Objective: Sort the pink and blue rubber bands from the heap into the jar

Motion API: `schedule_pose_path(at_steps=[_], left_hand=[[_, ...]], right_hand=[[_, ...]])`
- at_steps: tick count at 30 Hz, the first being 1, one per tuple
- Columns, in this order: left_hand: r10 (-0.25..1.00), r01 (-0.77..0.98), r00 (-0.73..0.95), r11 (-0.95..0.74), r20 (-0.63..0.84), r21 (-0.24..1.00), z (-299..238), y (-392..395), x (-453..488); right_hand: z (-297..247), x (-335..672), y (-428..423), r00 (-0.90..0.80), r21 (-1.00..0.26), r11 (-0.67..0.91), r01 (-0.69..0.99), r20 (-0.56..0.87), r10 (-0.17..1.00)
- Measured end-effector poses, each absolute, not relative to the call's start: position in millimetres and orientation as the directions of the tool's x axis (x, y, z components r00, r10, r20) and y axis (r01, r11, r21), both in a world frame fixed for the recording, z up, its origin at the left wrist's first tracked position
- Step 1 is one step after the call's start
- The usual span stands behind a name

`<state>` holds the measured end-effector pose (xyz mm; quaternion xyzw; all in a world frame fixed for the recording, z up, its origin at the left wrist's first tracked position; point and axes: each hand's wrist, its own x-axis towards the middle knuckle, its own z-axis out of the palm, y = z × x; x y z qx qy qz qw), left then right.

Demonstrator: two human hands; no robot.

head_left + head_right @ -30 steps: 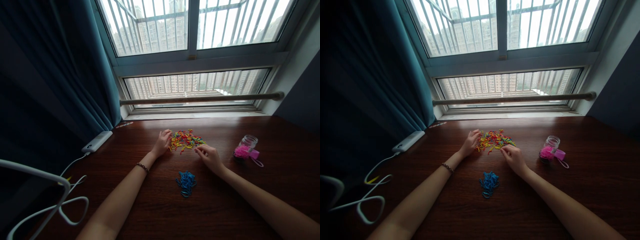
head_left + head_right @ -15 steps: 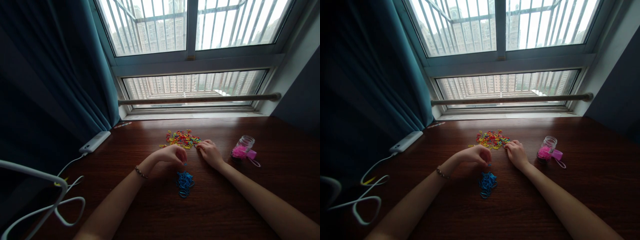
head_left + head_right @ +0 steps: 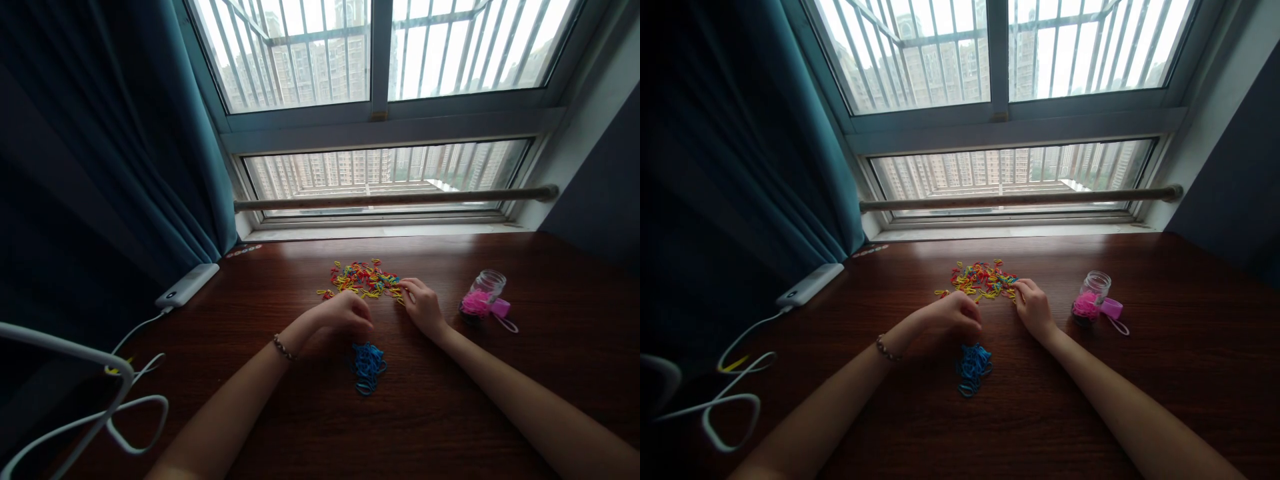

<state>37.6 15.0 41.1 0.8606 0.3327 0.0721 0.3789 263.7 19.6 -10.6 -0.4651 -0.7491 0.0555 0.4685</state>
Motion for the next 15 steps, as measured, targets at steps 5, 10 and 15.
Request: schedule_pose_path(at_steps=[5, 10, 15], left_hand=[[0.750, 0.731, 0.554, -0.646, 0.361, 0.221, 22.3, 29.3, 31.1], [0.736, 0.764, 0.590, -0.642, 0.331, 0.064, 4.1, 36.0, 25.7], [0.781, 0.796, 0.572, -0.602, 0.252, 0.058, -1.8, 39.0, 24.7]], right_hand=[[0.6, 257.3, 9.3, -0.052, -0.647, 0.539, 0.540, 0.613, 0.788], [4.0, 239.5, -7.9, -0.117, -0.754, 0.542, 0.371, 0.541, 0.833], [16.5, 221.9, -34.0, -0.405, -0.719, 0.644, 0.261, 0.524, 0.749]])
